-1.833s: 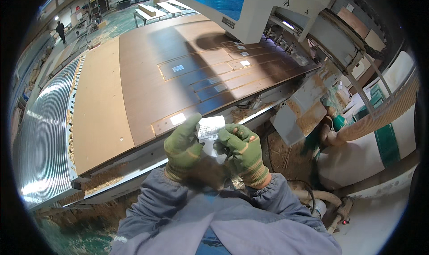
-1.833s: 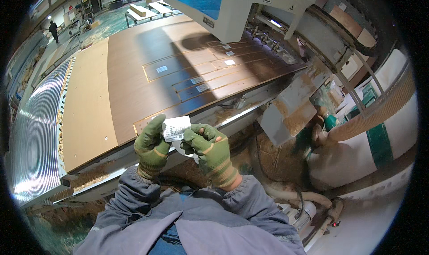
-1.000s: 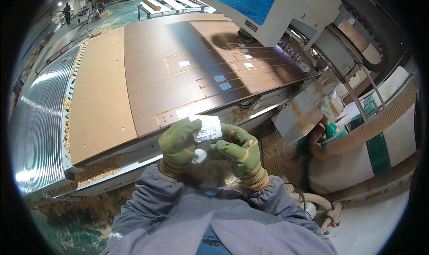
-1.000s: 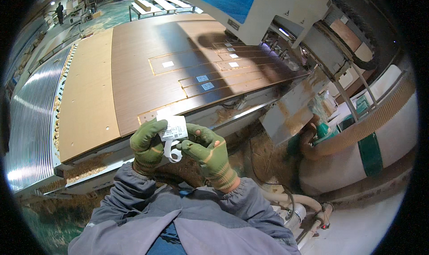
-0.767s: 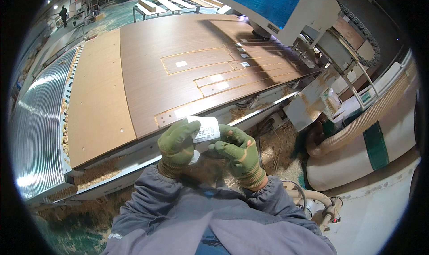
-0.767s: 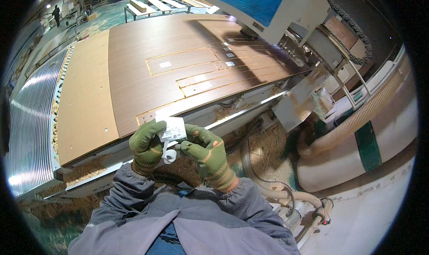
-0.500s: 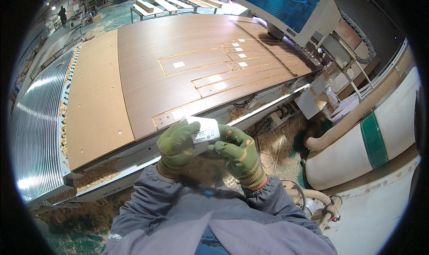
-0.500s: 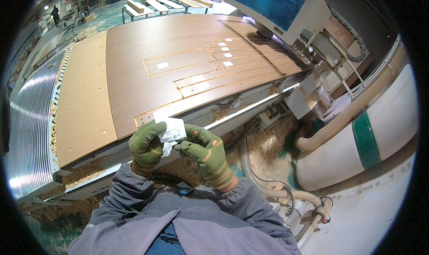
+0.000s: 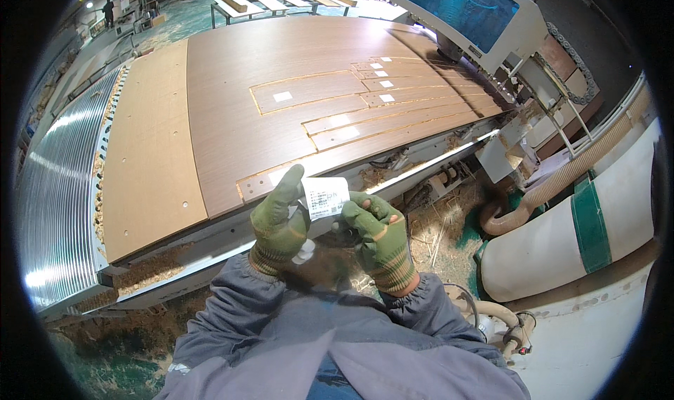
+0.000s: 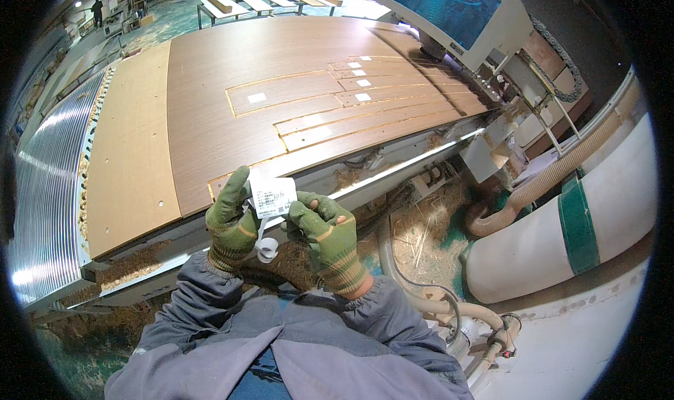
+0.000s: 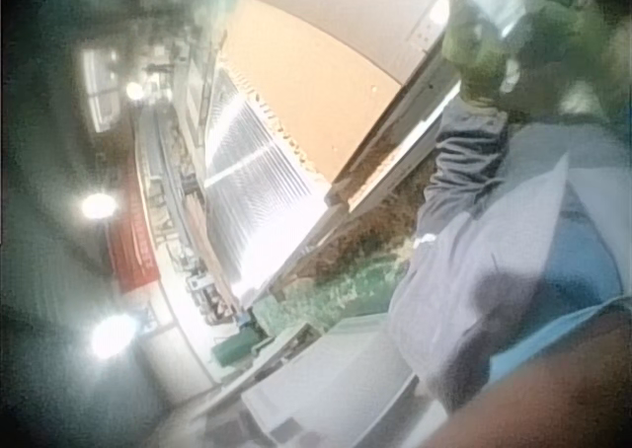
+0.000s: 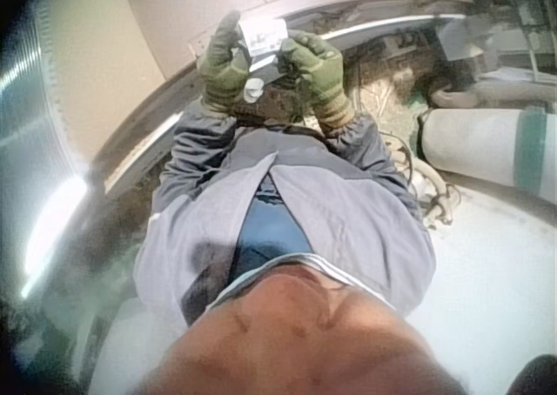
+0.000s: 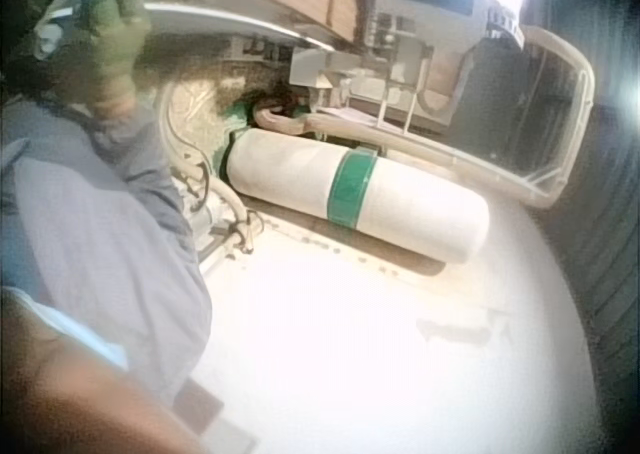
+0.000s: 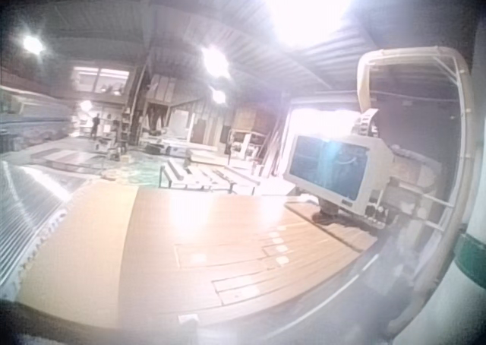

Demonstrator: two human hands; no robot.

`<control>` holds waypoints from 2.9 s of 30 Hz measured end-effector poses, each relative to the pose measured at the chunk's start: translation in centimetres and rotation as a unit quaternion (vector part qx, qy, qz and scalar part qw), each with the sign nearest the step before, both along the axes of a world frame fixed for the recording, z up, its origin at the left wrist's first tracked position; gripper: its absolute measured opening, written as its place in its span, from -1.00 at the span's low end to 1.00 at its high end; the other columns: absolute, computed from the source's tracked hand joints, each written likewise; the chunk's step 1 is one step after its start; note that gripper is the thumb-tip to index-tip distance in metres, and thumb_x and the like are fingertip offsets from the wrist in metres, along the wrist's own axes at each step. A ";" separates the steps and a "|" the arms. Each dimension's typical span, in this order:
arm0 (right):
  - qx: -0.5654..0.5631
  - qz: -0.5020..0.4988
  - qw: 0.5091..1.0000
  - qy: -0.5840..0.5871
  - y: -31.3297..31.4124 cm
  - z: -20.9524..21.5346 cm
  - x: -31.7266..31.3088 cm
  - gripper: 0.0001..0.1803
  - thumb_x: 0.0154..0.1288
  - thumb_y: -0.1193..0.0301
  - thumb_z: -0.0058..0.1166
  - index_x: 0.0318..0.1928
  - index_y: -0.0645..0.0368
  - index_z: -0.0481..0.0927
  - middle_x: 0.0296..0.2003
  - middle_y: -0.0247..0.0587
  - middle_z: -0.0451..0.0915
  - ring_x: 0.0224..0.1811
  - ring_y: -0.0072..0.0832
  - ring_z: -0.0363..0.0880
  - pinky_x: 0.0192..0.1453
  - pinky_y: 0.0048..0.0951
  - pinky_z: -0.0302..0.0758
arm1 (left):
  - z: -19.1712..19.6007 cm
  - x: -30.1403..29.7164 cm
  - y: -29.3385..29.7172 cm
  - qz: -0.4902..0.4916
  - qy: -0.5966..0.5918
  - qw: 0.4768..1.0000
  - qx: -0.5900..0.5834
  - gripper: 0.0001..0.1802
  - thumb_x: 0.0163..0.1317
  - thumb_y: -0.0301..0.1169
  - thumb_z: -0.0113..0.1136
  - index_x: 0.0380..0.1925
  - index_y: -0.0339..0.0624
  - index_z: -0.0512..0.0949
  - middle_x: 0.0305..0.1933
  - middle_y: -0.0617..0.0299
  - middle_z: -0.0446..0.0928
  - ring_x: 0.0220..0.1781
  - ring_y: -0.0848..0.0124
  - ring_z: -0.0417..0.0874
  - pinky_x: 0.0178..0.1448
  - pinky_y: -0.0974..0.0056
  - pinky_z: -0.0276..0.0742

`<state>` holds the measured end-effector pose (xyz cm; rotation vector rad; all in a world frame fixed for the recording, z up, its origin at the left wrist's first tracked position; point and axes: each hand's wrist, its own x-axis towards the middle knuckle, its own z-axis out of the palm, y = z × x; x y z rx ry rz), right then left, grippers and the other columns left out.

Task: The person applies small white labels to multiple cut wood panels on a CNC table, then operates the machine's control panel and removes gloves. The person handles labels and panels, and interacts with the machine interface.

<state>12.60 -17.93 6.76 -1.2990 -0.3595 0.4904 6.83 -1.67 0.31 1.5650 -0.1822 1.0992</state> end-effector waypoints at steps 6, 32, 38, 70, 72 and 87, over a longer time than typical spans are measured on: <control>0.030 0.000 0.997 0.067 -0.3 0.2 0.6 -0.72 0.36 0.46 0.28 0.00 0.37 0.68 -0.27 -0.23 0.72 -0.27 -0.53 0.73 -0.20 -0.48 0.71 | -1.1 1.1 0.3 0.035 -0.018 0.997 0.065 -0.36 0.34 -0.67 0.25 0.41 -0.38 0.31 0.05 -0.15 0.70 0.06 0.16 0.78 0.14 0.18 0.75; 0.004 -0.003 0.993 -0.120 -1.1 -1.6 2.0 -0.71 0.36 0.45 0.30 -0.01 0.40 0.68 -0.27 -0.19 0.75 -0.28 -0.54 0.75 -0.23 -0.51 0.71 | 0.8 1.4 -0.3 0.119 -0.009 0.971 0.206 -0.34 0.01 -0.58 0.57 0.19 -0.24 0.58 0.01 -0.04 0.69 -0.03 0.19 0.80 0.03 0.22 0.78; -0.019 -0.010 0.994 -0.108 -1.2 -1.4 2.1 -0.69 0.36 0.43 0.31 0.01 0.39 0.68 -0.29 -0.22 0.74 -0.30 -0.56 0.73 -0.26 -0.55 0.67 | -0.7 2.5 -0.8 0.069 -0.003 0.991 0.110 -0.36 0.04 -0.60 0.55 0.19 -0.30 0.57 -0.02 -0.03 0.71 -0.03 0.23 0.80 0.01 0.25 0.77; 0.101 -0.038 0.964 0.241 -13.5 -8.3 18.8 -0.83 0.42 0.45 0.20 -0.06 0.26 0.68 -0.37 -0.31 0.68 -0.46 -0.60 0.60 -0.40 -0.55 0.53 | -1.1 20.3 -11.9 0.035 0.055 0.950 0.305 -0.73 0.15 -0.64 0.28 -0.13 -0.23 0.72 -0.17 -0.03 0.72 -0.16 0.04 0.79 -0.04 0.12 0.70; 0.075 -0.051 0.972 0.216 -17.4 -9.0 22.6 -0.83 0.43 0.43 0.20 -0.07 0.24 0.69 -0.37 -0.33 0.68 -0.46 -0.61 0.59 -0.40 -0.55 0.52 | -1.5 24.2 -15.4 0.020 0.068 0.950 0.305 -0.76 0.19 -0.63 0.25 -0.13 -0.25 0.72 -0.16 -0.04 0.72 -0.14 0.03 0.78 -0.01 0.11 0.70; -0.408 -0.269 0.804 -0.340 -45.8 -15.3 33.5 -0.78 0.27 0.53 0.14 -0.13 -0.01 0.75 -0.32 -0.21 0.66 -0.26 -0.27 0.67 -0.21 -0.28 0.60 | -3.8 50.0 -31.4 -0.162 0.251 0.951 -0.080 -0.24 0.30 -0.69 0.19 0.52 -0.20 0.27 0.08 0.19 0.59 -0.19 0.54 0.61 -0.29 0.46 0.51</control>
